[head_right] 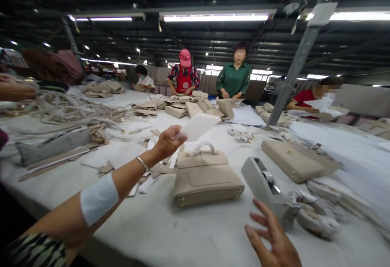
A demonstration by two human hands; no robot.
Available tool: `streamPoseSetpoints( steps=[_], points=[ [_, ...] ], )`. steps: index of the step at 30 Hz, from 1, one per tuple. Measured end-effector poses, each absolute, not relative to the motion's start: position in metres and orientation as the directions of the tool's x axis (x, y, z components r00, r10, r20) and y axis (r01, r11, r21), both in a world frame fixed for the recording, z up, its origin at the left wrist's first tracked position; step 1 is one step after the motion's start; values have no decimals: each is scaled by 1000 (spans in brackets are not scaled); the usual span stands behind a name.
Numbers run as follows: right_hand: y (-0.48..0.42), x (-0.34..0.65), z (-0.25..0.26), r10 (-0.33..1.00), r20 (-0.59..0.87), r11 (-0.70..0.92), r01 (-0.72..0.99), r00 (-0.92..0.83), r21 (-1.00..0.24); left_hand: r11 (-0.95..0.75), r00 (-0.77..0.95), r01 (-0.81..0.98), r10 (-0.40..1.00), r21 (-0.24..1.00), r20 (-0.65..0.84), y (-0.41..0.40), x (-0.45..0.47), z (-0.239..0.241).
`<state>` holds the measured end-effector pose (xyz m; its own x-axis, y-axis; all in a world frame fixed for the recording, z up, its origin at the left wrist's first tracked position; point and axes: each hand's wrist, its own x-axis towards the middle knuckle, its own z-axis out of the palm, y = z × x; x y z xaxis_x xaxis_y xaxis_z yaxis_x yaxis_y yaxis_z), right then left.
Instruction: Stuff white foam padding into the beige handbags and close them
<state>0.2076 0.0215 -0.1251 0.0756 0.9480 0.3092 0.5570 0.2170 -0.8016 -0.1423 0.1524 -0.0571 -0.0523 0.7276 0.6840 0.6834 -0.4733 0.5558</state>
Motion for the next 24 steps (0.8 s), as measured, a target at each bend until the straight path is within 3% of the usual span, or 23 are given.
streamPoseSetpoints(
  steps=[2,4,5,7,9,10,12,15,17,19,21,24],
  points=[
    [31,191,-97,679,727,486,806,-105,-338,-554,231,779,690,294,686,119,-120,-50],
    [35,172,-80,437,824,554,829,-360,68,-631,440,757,686,172,579,85,-95,-48],
    [35,164,-76,392,797,570,801,-458,180,-653,480,726,705,215,521,70,-84,-50],
    [34,152,-81,397,715,617,744,-576,258,-596,456,623,803,506,384,44,-65,-56],
    [32,148,-97,408,676,645,718,-614,263,-303,373,405,916,863,147,27,-54,-65],
    [32,149,-107,403,669,655,707,-625,265,-108,339,258,941,960,15,22,-51,-69],
    [31,151,-126,387,645,701,665,-659,259,175,305,-25,939,984,-160,18,-49,-75],
    [28,155,-150,346,651,827,548,-675,129,281,320,-234,926,931,-199,21,-51,-79],
    [26,158,-160,461,703,845,510,-542,-161,267,373,-200,910,943,-179,27,-55,-81],
    [25,164,-167,729,632,661,512,-263,-548,230,358,-121,917,966,-174,36,-63,-86],
    [31,175,-170,918,395,336,461,35,-822,186,192,-96,967,978,-165,50,-76,-92],
    [49,194,-173,962,7,-41,169,274,-985,103,-213,-81,970,991,-118,78,-104,-104]
  ],
)
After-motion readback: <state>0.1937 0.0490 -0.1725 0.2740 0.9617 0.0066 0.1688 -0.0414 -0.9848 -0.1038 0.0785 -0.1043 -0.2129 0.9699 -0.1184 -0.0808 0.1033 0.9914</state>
